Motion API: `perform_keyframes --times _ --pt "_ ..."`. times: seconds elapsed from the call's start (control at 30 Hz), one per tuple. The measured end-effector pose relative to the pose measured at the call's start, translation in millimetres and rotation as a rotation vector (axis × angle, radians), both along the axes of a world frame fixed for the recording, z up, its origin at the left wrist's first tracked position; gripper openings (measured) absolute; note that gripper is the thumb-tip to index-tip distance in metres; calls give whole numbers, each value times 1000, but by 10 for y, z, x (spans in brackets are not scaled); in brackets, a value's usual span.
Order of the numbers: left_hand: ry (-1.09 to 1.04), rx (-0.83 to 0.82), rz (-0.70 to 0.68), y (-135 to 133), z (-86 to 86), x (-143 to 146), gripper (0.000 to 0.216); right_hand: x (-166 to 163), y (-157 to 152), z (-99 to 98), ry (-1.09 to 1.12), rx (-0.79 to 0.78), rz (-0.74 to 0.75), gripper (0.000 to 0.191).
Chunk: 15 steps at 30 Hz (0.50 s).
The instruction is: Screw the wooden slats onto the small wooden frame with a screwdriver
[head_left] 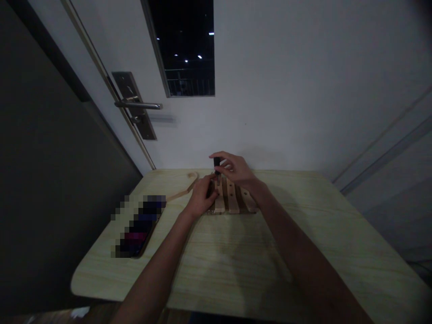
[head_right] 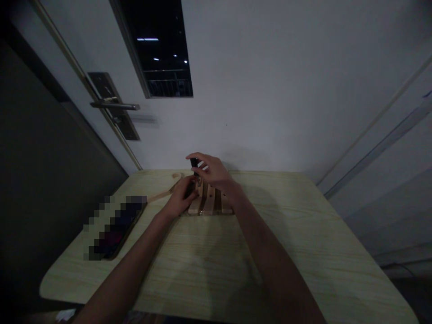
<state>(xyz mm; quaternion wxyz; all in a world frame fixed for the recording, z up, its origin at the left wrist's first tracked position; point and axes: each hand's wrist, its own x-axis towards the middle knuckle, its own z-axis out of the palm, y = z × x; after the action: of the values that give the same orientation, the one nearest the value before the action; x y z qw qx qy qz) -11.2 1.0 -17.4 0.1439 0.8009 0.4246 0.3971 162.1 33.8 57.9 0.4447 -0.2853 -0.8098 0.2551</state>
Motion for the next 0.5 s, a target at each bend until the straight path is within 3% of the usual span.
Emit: perform_keyframes --times 0.17,0.37,0.5 --pt "7 -10 0 -18 21 3 48 -20 -30 4 42 -53 -64 37" --pt "20 -15 6 -22 29 12 48 -25 -63 21 52 -67 43 45" --pt "17 -17 7 -6 1 6 46 -20 -28 6 23 -86 -10 44"
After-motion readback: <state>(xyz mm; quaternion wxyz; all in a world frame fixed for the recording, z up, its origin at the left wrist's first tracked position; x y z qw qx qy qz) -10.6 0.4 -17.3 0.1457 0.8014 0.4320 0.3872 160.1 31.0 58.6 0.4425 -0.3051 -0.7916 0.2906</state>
